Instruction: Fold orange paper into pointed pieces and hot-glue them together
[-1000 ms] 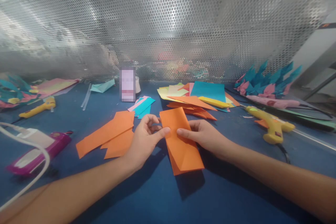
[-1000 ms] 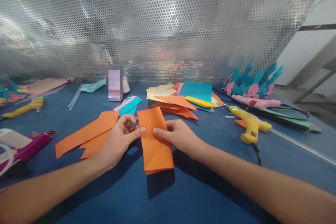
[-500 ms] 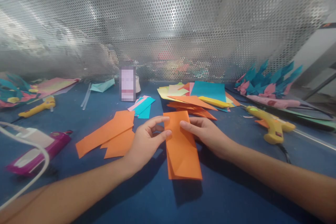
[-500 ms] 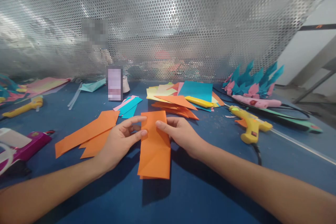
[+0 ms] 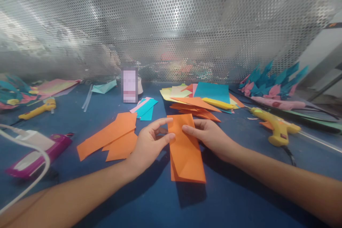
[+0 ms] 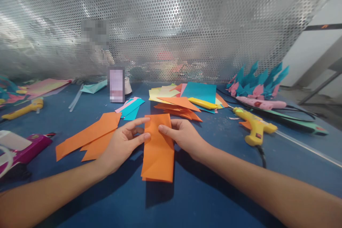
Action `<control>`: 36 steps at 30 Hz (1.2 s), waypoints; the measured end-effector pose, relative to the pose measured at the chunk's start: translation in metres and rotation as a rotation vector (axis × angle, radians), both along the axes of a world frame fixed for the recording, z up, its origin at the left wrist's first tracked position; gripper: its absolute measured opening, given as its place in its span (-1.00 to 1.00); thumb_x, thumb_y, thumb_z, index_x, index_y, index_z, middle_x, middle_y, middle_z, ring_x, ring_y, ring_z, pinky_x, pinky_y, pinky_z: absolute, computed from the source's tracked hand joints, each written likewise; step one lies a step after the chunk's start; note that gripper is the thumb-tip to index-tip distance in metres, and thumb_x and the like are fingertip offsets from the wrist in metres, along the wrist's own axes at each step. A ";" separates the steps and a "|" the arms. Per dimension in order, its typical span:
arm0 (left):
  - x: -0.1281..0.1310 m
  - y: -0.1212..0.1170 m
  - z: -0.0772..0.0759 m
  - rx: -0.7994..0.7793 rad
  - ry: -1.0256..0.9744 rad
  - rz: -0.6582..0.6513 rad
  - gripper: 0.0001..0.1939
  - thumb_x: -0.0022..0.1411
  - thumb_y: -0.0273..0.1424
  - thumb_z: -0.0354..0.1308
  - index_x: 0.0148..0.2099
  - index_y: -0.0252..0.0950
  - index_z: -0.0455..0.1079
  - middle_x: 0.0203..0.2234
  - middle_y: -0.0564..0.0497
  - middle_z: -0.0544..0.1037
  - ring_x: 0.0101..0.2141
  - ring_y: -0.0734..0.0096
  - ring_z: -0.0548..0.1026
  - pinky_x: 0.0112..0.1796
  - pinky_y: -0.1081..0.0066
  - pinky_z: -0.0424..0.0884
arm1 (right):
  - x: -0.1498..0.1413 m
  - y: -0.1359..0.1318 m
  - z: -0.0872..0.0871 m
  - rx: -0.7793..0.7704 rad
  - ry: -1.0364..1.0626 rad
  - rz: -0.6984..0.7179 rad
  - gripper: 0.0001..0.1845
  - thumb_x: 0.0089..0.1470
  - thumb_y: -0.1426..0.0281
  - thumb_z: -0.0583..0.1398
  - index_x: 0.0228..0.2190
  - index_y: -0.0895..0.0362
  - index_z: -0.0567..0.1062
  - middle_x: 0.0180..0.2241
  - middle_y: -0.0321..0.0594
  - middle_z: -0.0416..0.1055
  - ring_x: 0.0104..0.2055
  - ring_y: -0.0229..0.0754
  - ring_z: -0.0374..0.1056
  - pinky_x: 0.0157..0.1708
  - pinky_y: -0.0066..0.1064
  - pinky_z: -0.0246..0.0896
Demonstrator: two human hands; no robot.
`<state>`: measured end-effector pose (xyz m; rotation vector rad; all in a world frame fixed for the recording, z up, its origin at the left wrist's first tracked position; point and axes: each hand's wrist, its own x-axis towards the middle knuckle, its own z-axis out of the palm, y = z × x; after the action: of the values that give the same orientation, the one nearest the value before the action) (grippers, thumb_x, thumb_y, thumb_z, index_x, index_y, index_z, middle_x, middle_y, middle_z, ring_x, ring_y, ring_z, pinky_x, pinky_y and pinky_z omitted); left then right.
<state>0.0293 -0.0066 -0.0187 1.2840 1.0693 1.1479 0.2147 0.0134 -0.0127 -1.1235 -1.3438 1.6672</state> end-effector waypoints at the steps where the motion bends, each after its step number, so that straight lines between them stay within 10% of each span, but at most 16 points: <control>1: 0.000 0.000 0.000 0.001 0.003 0.000 -0.56 0.00 -0.41 0.30 -0.01 -0.25 0.42 -0.30 0.01 0.48 -0.37 0.48 0.40 -0.30 0.46 0.40 | 0.000 0.000 0.000 0.002 0.004 -0.002 -0.55 -0.13 0.13 0.33 -0.20 0.12 0.55 -0.31 -0.16 0.55 -0.29 -0.13 0.47 -0.30 -0.34 0.36; 20: -0.004 0.003 -0.001 0.063 0.167 -0.066 -0.44 -0.01 -0.45 0.26 0.09 -0.17 0.31 0.14 -0.05 0.24 -0.37 0.58 0.38 -0.30 0.44 0.45 | 0.002 0.003 -0.006 0.071 -0.020 -0.021 -0.60 -0.04 0.13 0.25 -0.21 0.12 0.49 -0.34 -0.16 0.53 -0.28 -0.08 0.48 -0.28 -0.25 0.40; 26: -0.016 0.021 0.002 0.032 0.310 -0.021 -0.43 0.01 -0.48 0.25 0.11 -0.25 0.30 0.04 -0.10 0.37 -0.39 0.56 0.39 -0.34 0.43 0.41 | 0.006 0.006 -0.013 0.737 -0.369 -0.159 -0.38 -0.04 0.40 0.25 0.07 0.09 0.22 -0.05 -0.07 0.38 -0.03 -0.05 0.34 -0.10 -0.14 0.33; 29: -0.019 0.027 0.002 0.006 0.367 -0.053 -0.43 -0.01 -0.50 0.25 0.11 -0.31 0.30 -0.02 -0.15 0.41 -0.41 0.53 0.41 -0.41 0.44 0.40 | 0.007 0.002 -0.011 1.105 -0.537 -0.048 -0.63 0.09 0.44 0.17 -0.03 0.07 0.36 0.03 -0.09 0.32 0.09 -0.07 0.22 0.06 -0.11 0.18; 36: -0.028 0.034 -0.002 0.020 0.438 -0.092 -0.41 0.01 -0.47 0.25 0.13 -0.31 0.28 0.01 -0.18 0.40 -0.38 0.49 0.45 -0.44 0.47 0.40 | 0.004 -0.005 -0.009 1.227 -0.561 0.436 -0.70 0.23 0.46 0.02 -0.07 0.12 0.45 0.02 -0.09 0.39 0.04 -0.17 0.31 0.01 -0.29 0.25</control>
<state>0.0009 0.0277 -0.0212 1.6289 1.2991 0.8270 0.2187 0.0085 -0.0220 -0.5236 -2.5473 0.4231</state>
